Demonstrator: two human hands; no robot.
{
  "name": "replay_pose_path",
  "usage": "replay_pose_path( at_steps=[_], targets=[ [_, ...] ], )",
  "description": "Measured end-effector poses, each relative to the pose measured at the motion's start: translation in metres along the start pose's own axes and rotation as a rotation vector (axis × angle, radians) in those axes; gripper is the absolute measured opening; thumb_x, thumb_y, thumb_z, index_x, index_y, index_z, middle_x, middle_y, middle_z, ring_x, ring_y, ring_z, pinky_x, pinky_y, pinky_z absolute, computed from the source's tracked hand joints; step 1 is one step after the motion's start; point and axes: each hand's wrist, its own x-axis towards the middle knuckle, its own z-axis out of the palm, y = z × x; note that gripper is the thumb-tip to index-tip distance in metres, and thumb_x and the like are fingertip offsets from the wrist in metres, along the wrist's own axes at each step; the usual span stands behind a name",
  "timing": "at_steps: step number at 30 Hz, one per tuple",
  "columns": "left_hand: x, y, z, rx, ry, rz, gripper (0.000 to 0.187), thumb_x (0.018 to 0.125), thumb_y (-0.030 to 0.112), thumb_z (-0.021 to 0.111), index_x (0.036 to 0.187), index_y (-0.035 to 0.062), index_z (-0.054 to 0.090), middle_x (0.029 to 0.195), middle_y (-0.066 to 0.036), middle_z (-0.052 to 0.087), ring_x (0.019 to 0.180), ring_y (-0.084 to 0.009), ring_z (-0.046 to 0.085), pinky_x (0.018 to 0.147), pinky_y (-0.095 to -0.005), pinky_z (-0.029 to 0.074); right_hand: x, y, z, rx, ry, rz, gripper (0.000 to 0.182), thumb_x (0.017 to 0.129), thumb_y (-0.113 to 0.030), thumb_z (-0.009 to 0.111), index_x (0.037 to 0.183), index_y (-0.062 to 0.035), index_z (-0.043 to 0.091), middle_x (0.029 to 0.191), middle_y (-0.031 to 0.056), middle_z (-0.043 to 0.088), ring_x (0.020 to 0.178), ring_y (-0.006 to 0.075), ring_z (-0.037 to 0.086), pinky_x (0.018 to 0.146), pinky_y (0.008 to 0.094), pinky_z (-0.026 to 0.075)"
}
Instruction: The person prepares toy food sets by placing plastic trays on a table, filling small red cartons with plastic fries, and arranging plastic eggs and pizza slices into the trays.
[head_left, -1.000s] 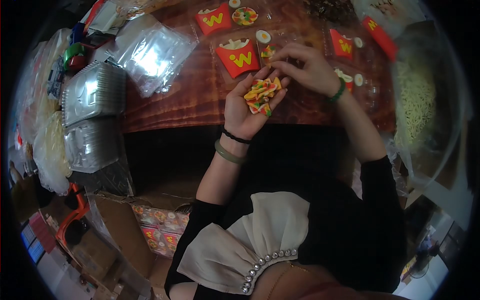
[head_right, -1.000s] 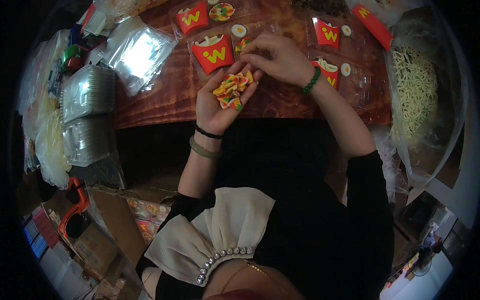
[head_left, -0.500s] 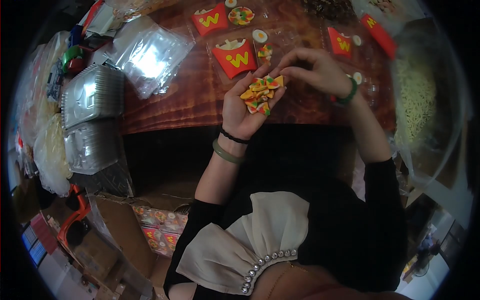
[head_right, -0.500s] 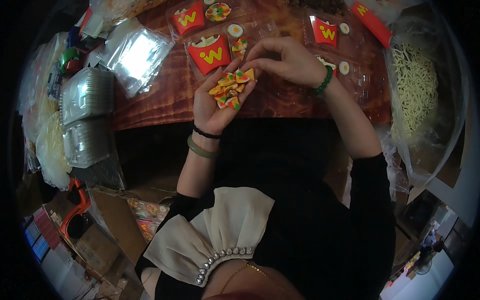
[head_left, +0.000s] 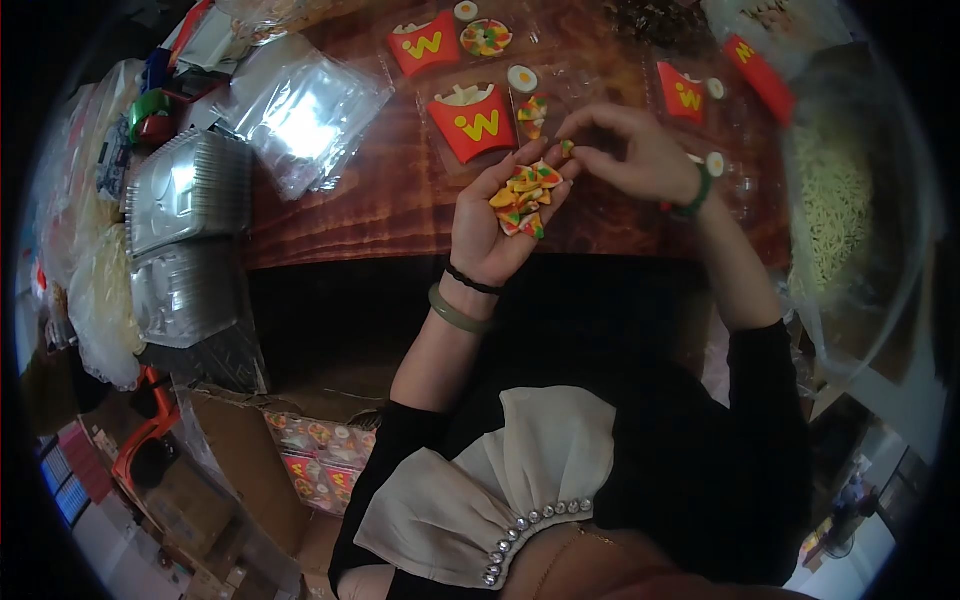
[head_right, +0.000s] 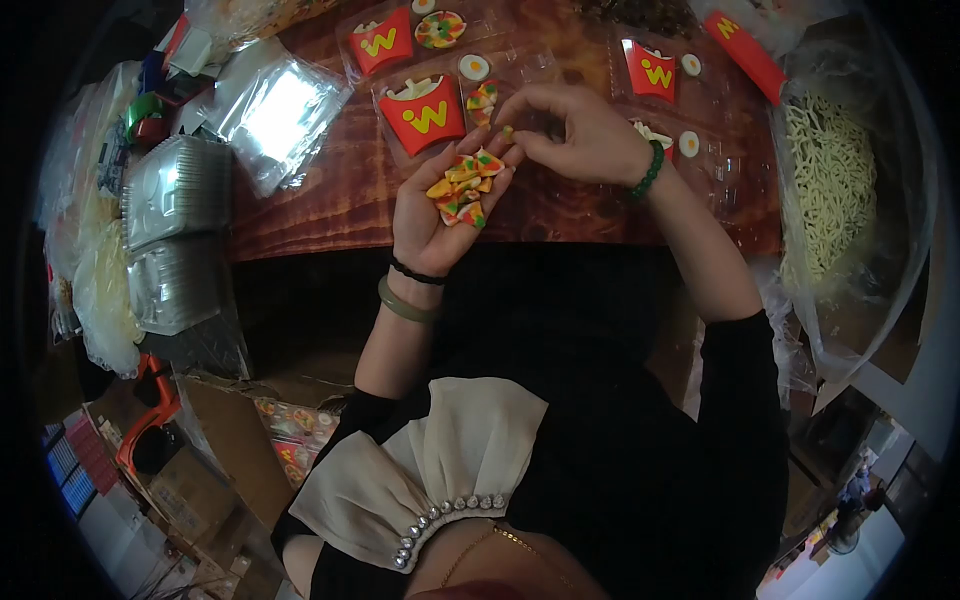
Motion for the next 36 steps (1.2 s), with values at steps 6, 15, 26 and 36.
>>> replay_pose_path(
  at_steps=[6,15,26,36],
  targets=[
    [-0.002,-0.001,0.002,0.012,0.010,0.001,0.038,0.094,0.018,0.036,0.125,-0.0031,0.037,0.125,-0.018,0.045,0.119,-0.0333,0.043,0.095,-0.0391,0.044,0.000,0.010,0.003,0.179,0.061,0.147,0.017,0.083,-0.006,0.054,0.099,-0.0013,0.059,0.091,0.0071,0.063,0.088,0.0118,0.060,0.074,0.0244,0.049],
    [0.000,0.002,-0.011,-0.008,-0.004,0.027,0.042,0.095,0.018,0.033,0.130,-0.0034,0.031,0.132,-0.020,0.037,0.126,-0.0355,0.034,0.098,-0.0412,0.040,0.030,0.032,-0.004,-0.244,-0.089,0.073,0.018,0.082,-0.007,0.057,0.099,-0.0018,0.059,0.096,0.0082,0.061,0.087,0.0144,0.059,0.074,0.0266,0.047],
    [0.001,-0.001,-0.004,0.044,0.059,0.027,0.040,0.094,0.020,0.035,0.127,-0.0017,0.037,0.128,-0.017,0.044,0.120,-0.0324,0.043,0.096,-0.0403,0.042,0.014,0.019,0.001,-0.137,-0.070,-0.031,0.011,0.080,-0.009,0.061,0.088,-0.0022,0.061,0.085,0.0067,0.059,0.081,0.0181,0.059,0.073,0.0286,0.047],
    [0.005,-0.004,-0.003,0.073,0.055,0.006,0.042,0.093,0.019,0.037,0.130,-0.0011,0.034,0.129,-0.018,0.042,0.121,-0.0333,0.041,0.095,-0.0385,0.042,0.024,0.037,-0.023,-0.085,-0.049,0.088,0.016,0.079,-0.013,0.061,0.089,-0.0011,0.060,0.086,0.0092,0.062,0.082,0.0194,0.061,0.073,0.0296,0.048]
  ],
)
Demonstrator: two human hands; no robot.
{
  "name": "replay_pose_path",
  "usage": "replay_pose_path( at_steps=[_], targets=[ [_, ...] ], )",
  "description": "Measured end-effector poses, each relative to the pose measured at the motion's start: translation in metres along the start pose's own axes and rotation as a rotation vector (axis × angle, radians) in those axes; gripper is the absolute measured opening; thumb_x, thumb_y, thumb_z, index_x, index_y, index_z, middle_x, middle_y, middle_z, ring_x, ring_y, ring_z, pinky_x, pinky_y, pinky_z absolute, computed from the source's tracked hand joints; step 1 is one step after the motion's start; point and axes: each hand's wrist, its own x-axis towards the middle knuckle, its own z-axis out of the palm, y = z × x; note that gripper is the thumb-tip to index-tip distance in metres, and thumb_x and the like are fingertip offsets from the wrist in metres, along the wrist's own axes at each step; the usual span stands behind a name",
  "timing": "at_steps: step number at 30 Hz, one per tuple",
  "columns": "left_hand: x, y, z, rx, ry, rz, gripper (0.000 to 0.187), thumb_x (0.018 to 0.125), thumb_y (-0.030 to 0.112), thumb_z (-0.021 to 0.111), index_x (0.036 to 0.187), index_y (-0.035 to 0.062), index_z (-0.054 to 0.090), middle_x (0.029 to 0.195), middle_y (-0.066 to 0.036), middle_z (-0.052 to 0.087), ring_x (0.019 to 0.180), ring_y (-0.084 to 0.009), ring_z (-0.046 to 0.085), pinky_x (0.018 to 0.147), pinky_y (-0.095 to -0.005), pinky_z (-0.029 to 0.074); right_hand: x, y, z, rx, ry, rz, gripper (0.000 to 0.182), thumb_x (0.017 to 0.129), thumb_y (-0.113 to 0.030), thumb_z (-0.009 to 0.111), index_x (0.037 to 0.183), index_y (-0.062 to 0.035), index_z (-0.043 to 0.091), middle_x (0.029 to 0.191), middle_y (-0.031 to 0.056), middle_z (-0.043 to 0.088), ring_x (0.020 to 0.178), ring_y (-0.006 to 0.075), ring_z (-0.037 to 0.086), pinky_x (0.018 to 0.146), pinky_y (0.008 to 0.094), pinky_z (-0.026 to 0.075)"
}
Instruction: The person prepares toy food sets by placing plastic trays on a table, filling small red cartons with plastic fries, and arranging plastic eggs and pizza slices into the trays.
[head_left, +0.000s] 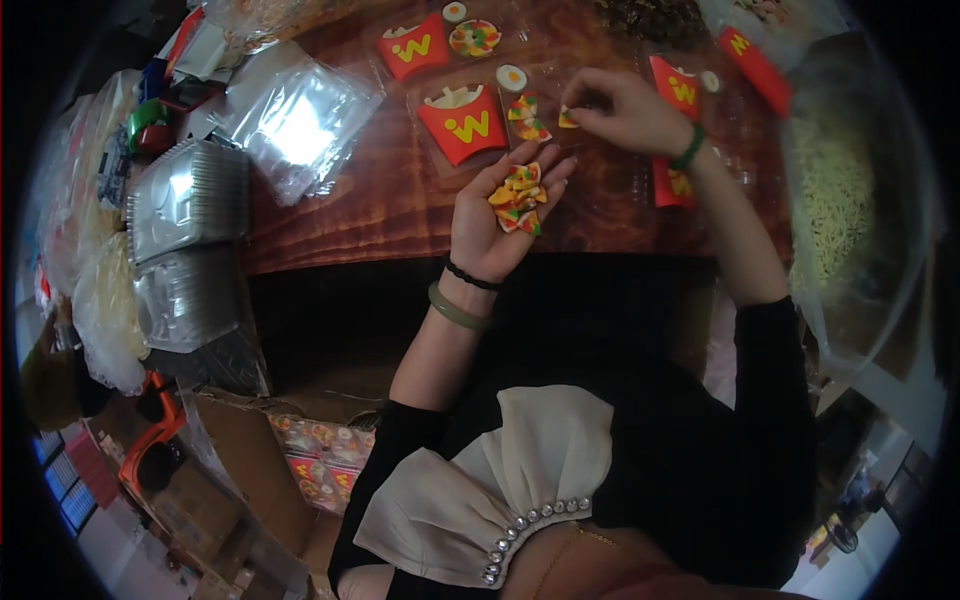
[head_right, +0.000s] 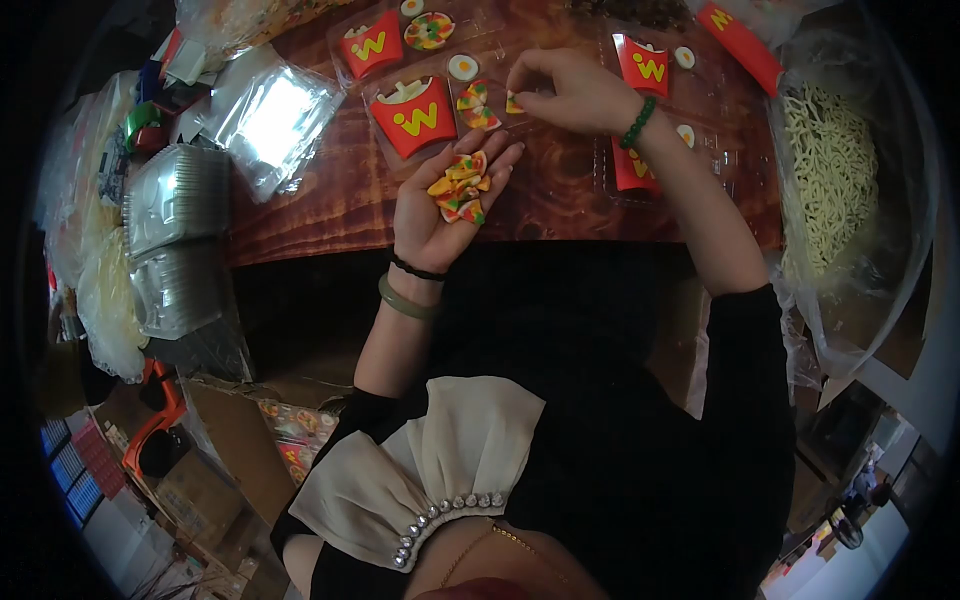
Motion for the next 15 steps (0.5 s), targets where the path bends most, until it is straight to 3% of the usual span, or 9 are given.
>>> replay_pose_path(
  at_steps=[2,4,8,11,13,15],
  targets=[
    [0.001,0.000,-0.001,-0.004,-0.004,-0.007,0.041,0.093,0.019,0.037,0.129,-0.0012,0.034,0.130,-0.018,0.041,0.121,-0.0338,0.041,0.095,-0.0385,0.042,0.004,0.001,-0.001,-0.126,-0.001,0.004,0.015,0.079,-0.012,0.060,0.089,-0.0012,0.060,0.086,0.0101,0.063,0.082,0.0200,0.061,0.073,0.0299,0.048],
    [0.002,0.000,-0.001,-0.012,-0.006,-0.009,0.041,0.093,0.019,0.038,0.129,-0.0013,0.034,0.130,-0.018,0.041,0.120,-0.0343,0.041,0.096,-0.0384,0.042,0.010,-0.002,0.006,-0.275,0.003,-0.142,0.014,0.078,-0.011,0.059,0.088,-0.0019,0.061,0.088,0.0109,0.064,0.082,0.0218,0.062,0.073,0.0305,0.049],
    [0.003,0.000,-0.001,-0.010,0.003,-0.009,0.041,0.093,0.020,0.037,0.128,-0.0011,0.035,0.129,-0.017,0.042,0.120,-0.0338,0.042,0.095,-0.0392,0.042,0.011,-0.005,0.015,-0.211,0.058,-0.062,0.012,0.078,-0.011,0.059,0.087,-0.0028,0.062,0.087,0.0107,0.064,0.080,0.0235,0.062,0.074,0.0334,0.048],
    [0.004,0.001,-0.003,-0.018,-0.008,-0.012,0.041,0.094,0.020,0.036,0.128,-0.0022,0.035,0.130,-0.018,0.041,0.123,-0.0342,0.038,0.097,-0.0407,0.040,0.005,-0.005,0.019,-0.373,0.025,-0.061,0.011,0.079,-0.010,0.061,0.088,-0.0028,0.061,0.088,0.0095,0.060,0.082,0.0226,0.059,0.071,0.0317,0.047],
    [0.004,0.000,-0.002,-0.020,-0.033,-0.017,0.042,0.094,0.020,0.036,0.129,-0.0034,0.034,0.132,-0.020,0.039,0.126,-0.0349,0.035,0.099,-0.0418,0.039,0.003,-0.008,0.020,-0.609,0.146,-0.262,0.011,0.079,-0.010,0.061,0.087,-0.0033,0.061,0.087,0.0087,0.057,0.083,0.0222,0.057,0.071,0.0323,0.046],
    [0.004,0.000,0.004,-0.006,-0.037,-0.017,0.041,0.094,0.023,0.037,0.127,-0.0001,0.038,0.125,-0.015,0.046,0.118,-0.0313,0.045,0.094,-0.0399,0.042,-0.003,-0.020,0.017,-0.493,0.117,-0.245,0.010,0.078,-0.010,0.061,0.086,-0.0038,0.061,0.087,0.0084,0.056,0.084,0.0224,0.056,0.071,0.0322,0.046]
  ],
)
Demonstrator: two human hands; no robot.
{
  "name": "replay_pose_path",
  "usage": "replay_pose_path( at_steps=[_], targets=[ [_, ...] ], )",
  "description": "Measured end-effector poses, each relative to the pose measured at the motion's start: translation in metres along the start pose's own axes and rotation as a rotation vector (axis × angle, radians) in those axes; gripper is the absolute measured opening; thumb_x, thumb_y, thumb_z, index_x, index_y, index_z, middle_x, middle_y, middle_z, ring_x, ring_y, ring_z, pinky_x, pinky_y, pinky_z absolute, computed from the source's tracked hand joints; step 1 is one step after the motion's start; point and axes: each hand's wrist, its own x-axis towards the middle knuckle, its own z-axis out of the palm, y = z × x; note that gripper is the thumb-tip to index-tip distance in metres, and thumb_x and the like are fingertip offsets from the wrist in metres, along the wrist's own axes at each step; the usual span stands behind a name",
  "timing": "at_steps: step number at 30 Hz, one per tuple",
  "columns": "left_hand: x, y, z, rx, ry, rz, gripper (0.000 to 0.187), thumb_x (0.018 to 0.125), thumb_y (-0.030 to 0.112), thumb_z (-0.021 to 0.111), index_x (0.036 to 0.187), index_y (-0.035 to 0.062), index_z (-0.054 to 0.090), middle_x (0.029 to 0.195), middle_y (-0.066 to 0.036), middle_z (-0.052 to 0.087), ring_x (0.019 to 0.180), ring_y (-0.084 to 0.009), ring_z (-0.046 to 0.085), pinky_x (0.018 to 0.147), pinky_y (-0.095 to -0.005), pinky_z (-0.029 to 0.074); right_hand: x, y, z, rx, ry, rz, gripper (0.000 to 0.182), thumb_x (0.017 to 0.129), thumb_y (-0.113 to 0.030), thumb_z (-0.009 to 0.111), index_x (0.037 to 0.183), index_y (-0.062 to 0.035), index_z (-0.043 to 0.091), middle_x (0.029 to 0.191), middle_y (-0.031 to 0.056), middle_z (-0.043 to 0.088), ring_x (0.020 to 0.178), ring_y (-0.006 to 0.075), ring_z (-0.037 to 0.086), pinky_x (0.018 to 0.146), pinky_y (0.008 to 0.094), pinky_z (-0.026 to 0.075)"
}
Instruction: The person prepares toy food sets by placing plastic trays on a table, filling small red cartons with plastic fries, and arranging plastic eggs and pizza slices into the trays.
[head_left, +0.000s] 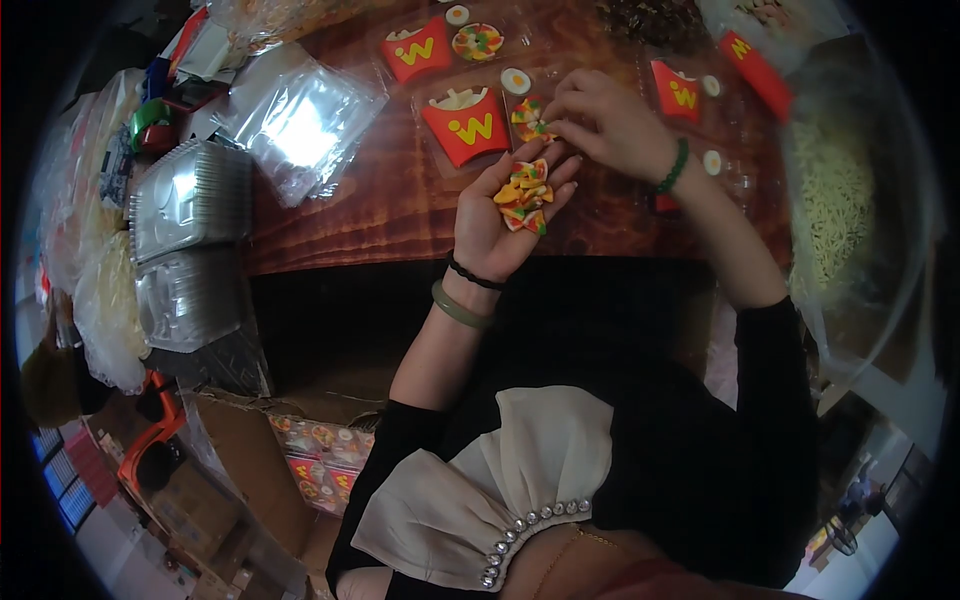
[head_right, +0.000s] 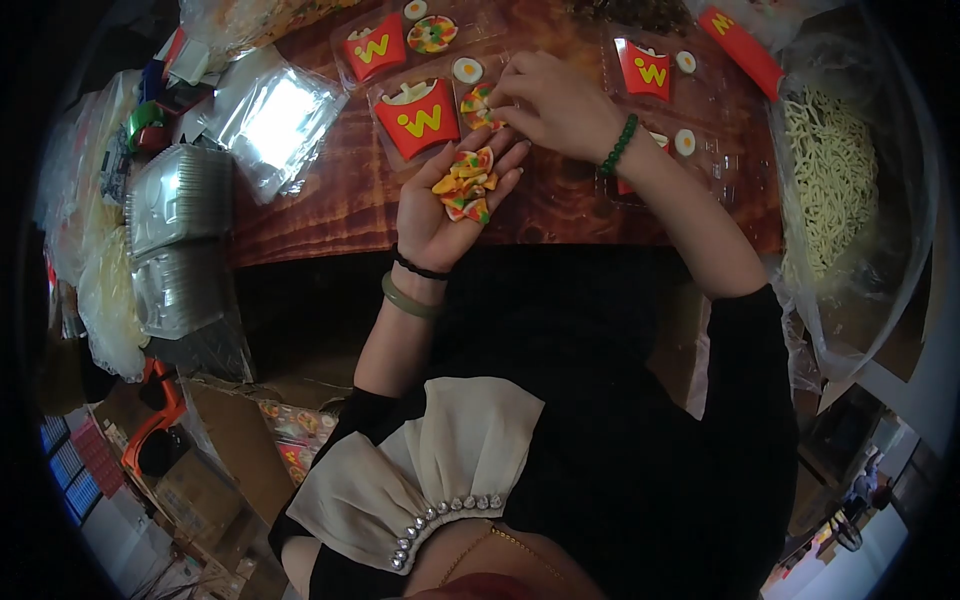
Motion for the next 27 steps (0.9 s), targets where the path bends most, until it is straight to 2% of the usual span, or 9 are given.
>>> replay_pose_path(
  at_steps=[2,5,7,10,14,16,19,25,27],
  targets=[
    [0.002,0.001,-0.004,-0.001,-0.008,0.014,0.040,0.094,0.023,0.037,0.127,0.0000,0.038,0.125,-0.015,0.046,0.117,-0.0305,0.045,0.094,-0.0398,0.043,-0.002,-0.007,-0.003,0.122,-0.024,0.017,0.009,0.078,-0.010,0.062,0.085,-0.0043,0.061,0.087,0.0081,0.054,0.085,0.0226,0.055,0.071,0.0322,0.046],
    [0.003,-0.001,-0.003,0.006,0.004,0.015,0.040,0.094,0.023,0.037,0.127,0.0001,0.039,0.124,-0.014,0.047,0.116,-0.0290,0.046,0.094,-0.0395,0.043,-0.005,-0.011,-0.005,0.213,-0.207,-0.030,0.011,0.078,-0.010,0.062,0.087,-0.0034,0.061,0.086,0.0073,0.057,0.084,0.0195,0.057,0.071,0.0292,0.046],
    [0.002,-0.001,0.002,0.009,0.023,0.017,0.039,0.094,0.023,0.037,0.127,0.0002,0.039,0.123,-0.014,0.047,0.116,-0.0283,0.047,0.094,-0.0394,0.043,-0.004,-0.012,-0.014,0.564,-0.279,0.208,0.013,0.080,-0.009,0.061,0.090,-0.0016,0.060,0.087,0.0064,0.060,0.083,0.0153,0.059,0.073,0.0260,0.047],
    [-0.001,0.000,0.004,0.025,-0.005,0.014,0.039,0.094,0.022,0.038,0.127,-0.0001,0.039,0.124,-0.016,0.047,0.116,-0.0294,0.046,0.094,-0.0386,0.043,-0.002,-0.007,-0.019,0.674,-0.205,0.316,0.013,0.080,-0.011,0.061,0.087,0.0000,0.061,0.083,0.0076,0.064,0.080,0.0141,0.062,0.072,0.0268,0.049],
    [0.002,0.001,0.002,0.007,-0.042,0.011,0.040,0.094,0.021,0.039,0.127,-0.0008,0.038,0.125,-0.017,0.045,0.119,-0.0318,0.044,0.094,-0.0374,0.044,0.006,0.010,-0.019,0.532,-0.075,0.171,0.012,0.080,-0.010,0.060,0.088,-0.0006,0.061,0.085,0.0086,0.064,0.081,0.0165,0.063,0.072,0.0279,0.049],
    [0.003,0.001,-0.002,-0.007,-0.038,0.000,0.039,0.094,0.020,0.039,0.127,-0.0010,0.038,0.126,-0.018,0.044,0.119,-0.0325,0.043,0.094,-0.0371,0.044,0.012,0.018,-0.016,0.280,-0.045,0.140,0.012,0.081,-0.006,0.059,0.092,-0.0027,0.060,0.090,0.0068,0.061,0.084,0.0166,0.060,0.074,0.0271,0.047],
    [0.005,0.001,-0.007,-0.053,-0.046,-0.018,0.040,0.093,0.018,0.039,0.128,-0.0024,0.037,0.130,-0.020,0.041,0.124,-0.0336,0.037,0.097,-0.0396,0.042,0.020,0.029,-0.006,0.133,-0.126,-0.017,0.010,0.079,-0.005,0.059,0.089,-0.0034,0.060,0.088,0.0076,0.059,0.083,0.0217,0.059,0.072,0.0304,0.047],
    [0.006,0.001,-0.009,-0.040,-0.033,-0.007,0.041,0.094,0.019,0.037,0.128,-0.0034,0.036,0.130,-0.020,0.040,0.124,-0.0340,0.037,0.099,-0.0408,0.039,0.018,0.030,0.011,0.055,-0.043,-0.033,0.008,0.077,-0.007,0.061,0.083,-0.0029,0.058,0.083,0.0091,0.057,0.079,0.0245,0.057,0.068,0.0329,0.046],
    [0.006,0.001,-0.007,-0.031,-0.008,-0.011,0.039,0.094,0.021,0.038,0.125,-0.0020,0.039,0.124,-0.018,0.046,0.118,-0.0327,0.044,0.095,-0.0398,0.042,0.014,0.029,0.011,0.064,-0.024,-0.021,0.008,0.077,-0.008,0.061,0.083,-0.0029,0.058,0.084,0.0090,0.057,0.079,0.0241,0.057,0.068,0.0324,0.046]
  ],
)
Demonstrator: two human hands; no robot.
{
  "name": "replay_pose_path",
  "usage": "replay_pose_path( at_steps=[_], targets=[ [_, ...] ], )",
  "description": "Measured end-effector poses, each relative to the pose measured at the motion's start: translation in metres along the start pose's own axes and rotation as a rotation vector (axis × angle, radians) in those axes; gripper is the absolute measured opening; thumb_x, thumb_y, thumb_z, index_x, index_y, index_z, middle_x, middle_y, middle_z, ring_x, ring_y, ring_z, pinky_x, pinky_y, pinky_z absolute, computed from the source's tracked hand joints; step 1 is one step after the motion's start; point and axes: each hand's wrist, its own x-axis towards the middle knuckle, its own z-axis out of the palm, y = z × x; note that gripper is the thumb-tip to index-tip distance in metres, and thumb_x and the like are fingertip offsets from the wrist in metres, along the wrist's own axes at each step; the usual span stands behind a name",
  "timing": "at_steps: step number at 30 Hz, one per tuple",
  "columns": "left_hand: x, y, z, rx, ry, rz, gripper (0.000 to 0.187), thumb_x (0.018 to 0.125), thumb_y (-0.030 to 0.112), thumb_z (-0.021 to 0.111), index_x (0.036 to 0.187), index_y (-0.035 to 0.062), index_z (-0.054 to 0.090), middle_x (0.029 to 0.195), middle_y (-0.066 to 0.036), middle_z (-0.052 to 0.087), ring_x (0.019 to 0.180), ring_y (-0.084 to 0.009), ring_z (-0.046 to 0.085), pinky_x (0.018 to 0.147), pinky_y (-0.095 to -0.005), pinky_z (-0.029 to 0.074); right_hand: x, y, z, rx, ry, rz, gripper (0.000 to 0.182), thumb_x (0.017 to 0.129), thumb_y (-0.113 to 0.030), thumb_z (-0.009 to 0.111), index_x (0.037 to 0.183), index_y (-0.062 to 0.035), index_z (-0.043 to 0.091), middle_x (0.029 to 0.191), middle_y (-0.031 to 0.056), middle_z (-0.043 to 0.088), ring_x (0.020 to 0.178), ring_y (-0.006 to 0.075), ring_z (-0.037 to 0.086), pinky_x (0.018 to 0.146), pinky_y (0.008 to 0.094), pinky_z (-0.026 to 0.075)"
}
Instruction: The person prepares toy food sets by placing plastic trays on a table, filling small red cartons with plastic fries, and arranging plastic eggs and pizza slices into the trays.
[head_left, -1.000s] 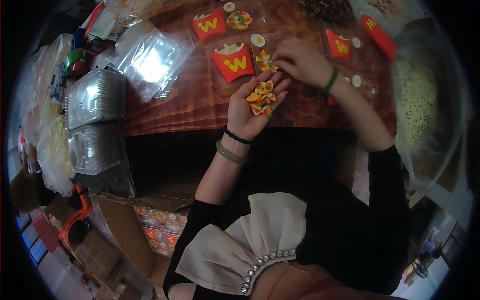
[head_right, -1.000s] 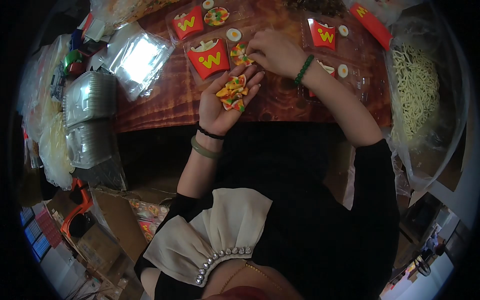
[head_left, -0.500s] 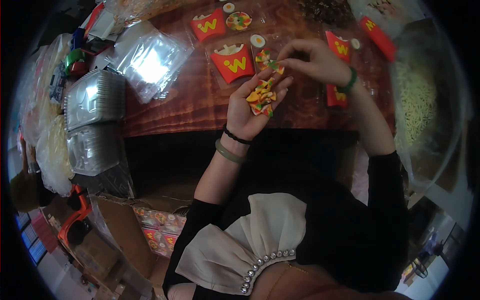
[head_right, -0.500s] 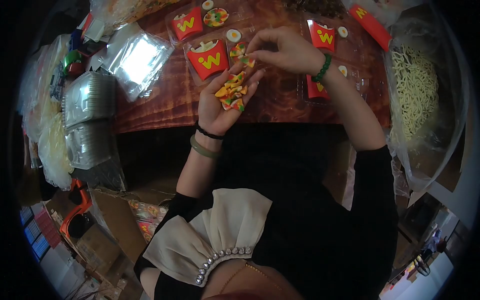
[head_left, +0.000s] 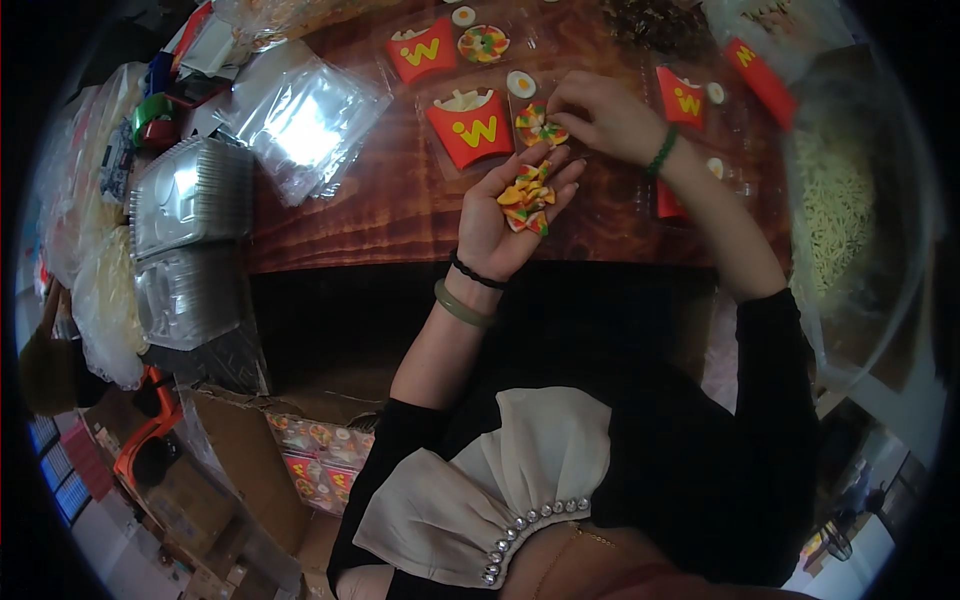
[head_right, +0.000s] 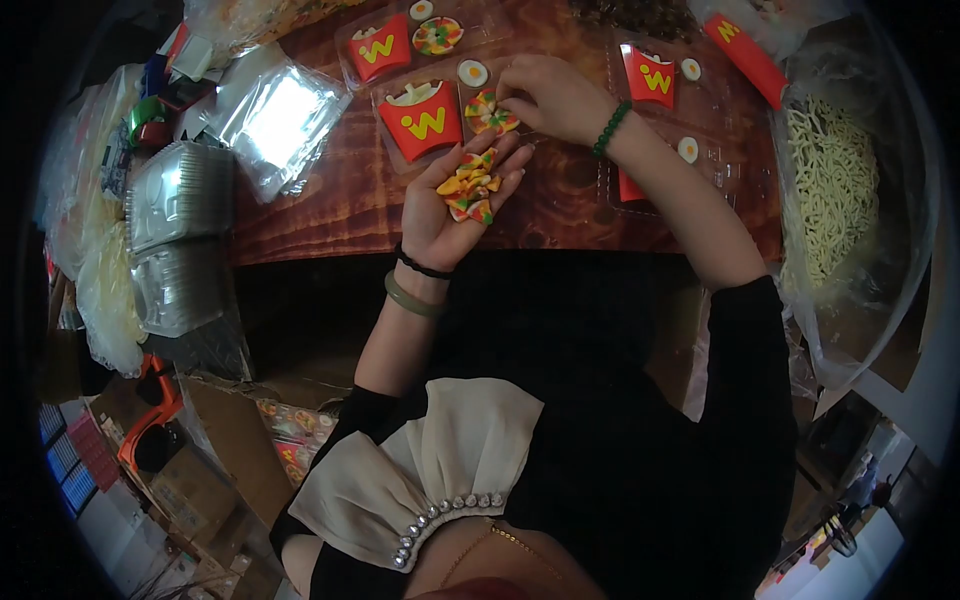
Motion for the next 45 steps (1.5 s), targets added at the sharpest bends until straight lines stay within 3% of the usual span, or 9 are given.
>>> replay_pose_path(
  at_steps=[14,16,20,22,28,32,35,37,45],
  targets=[
    [0.000,-0.001,0.002,0.044,0.002,0.017,0.042,0.094,0.022,0.039,0.129,-0.0013,0.036,0.127,-0.017,0.044,0.119,-0.0325,0.043,0.096,-0.0395,0.041,-0.007,0.001,0.006,0.061,0.100,0.102,0.013,0.076,-0.016,0.065,0.078,-0.0040,0.060,0.076,0.0092,0.058,0.074,0.0245,0.058,0.066,0.0337,0.047],
    [-0.001,-0.001,0.001,0.040,0.003,0.020,0.042,0.094,0.022,0.039,0.129,-0.0012,0.036,0.127,-0.017,0.044,0.119,-0.0325,0.043,0.096,-0.0395,0.042,-0.007,-0.002,0.005,0.249,0.121,0.246,0.013,0.075,-0.016,0.064,0.078,-0.0034,0.060,0.075,0.0095,0.059,0.075,0.0244,0.059,0.067,0.0333,0.047],
    [0.000,-0.001,0.000,0.020,-0.010,0.015,0.041,0.094,0.021,0.038,0.128,-0.0018,0.036,0.129,-0.019,0.041,0.122,-0.0337,0.040,0.098,-0.0406,0.040,-0.008,0.000,0.008,0.109,0.120,0.161,0.014,0.076,-0.016,0.063,0.079,-0.0029,0.060,0.077,0.0100,0.061,0.075,0.0244,0.059,0.067,0.0330,0.048],
    [0.000,0.000,-0.001,0.009,-0.016,0.014,0.041,0.094,0.021,0.037,0.128,-0.0027,0.036,0.131,-0.021,0.039,0.125,-0.0344,0.036,0.099,-0.0414,0.039,-0.010,-0.003,0.007,0.009,0.064,0.170,0.013,0.078,-0.014,0.062,0.084,-0.0025,0.060,0.081,0.0070,0.059,0.075,0.0157,0.059,0.065,0.0269,0.047],
    [0.001,0.000,-0.003,-0.003,-0.029,0.009,0.041,0.094,0.020,0.038,0.128,-0.0025,0.037,0.131,-0.021,0.039,0.124,-0.0345,0.036,0.100,-0.0414,0.038,-0.010,-0.007,0.007,0.070,0.082,0.236,0.014,0.078,-0.016,0.063,0.084,-0.0041,0.060,0.077,0.0070,0.060,0.070,0.0152,0.060,0.061,0.0265,0.046],
    [0.001,-0.001,0.000,0.008,-0.005,0.014,0.041,0.094,0.021,0.038,0.128,-0.0014,0.037,0.129,-0.020,0.042,0.122,-0.0341,0.039,0.098,-0.0409,0.039,-0.009,-0.014,0.009,0.069,0.114,0.396,0.017,0.075,-0.022,0.063,0.081,-0.0061,0.061,0.070,0.0063,0.062,0.067,0.0225,0.060,0.061,0.0343,0.048],
    [0.001,-0.001,-0.001,0.005,-0.008,0.016,0.041,0.094,0.021,0.037,0.128,-0.0015,0.037,0.130,-0.020,0.041,0.122,-0.0341,0.039,0.098,-0.0411,0.039,-0.010,-0.013,0.007,-0.035,0.080,0.306,0.014,0.076,-0.020,0.062,0.082,-0.0063,0.061,0.073,0.0073,0.061,0.071,0.0230,0.060,0.062,0.0337,0.047],
    [0.000,-0.001,-0.002,-0.007,-0.020,0.014,0.041,0.094,0.021,0.036,0.128,-0.0027,0.037,0.132,-0.021,0.038,0.125,-0.0346,0.036,0.100,-0.0416,0.038,-0.015,-0.006,0.005,-0.055,0.060,0.070,0.011,0.077,-0.016,0.060,0.084,-0.0068,0.062,0.078,0.0083,0.059,0.076,0.0243,0.058,0.065,0.0331,0.046],
    [-0.002,-0.003,0.004,0.044,-0.026,0.028,0.042,0.095,0.024,0.035,0.130,0.0005,0.035,0.128,-0.018,0.044,0.120,-0.0324,0.043,0.098,-0.0408,0.040,-0.020,-0.029,-0.010,0.313,-0.086,-0.025,0.015,0.077,-0.010,0.063,0.092,-0.0050,0.062,0.082,0.0079,0.058,0.084,0.0204,0.058,0.072,0.0301,0.047]
  ],
)
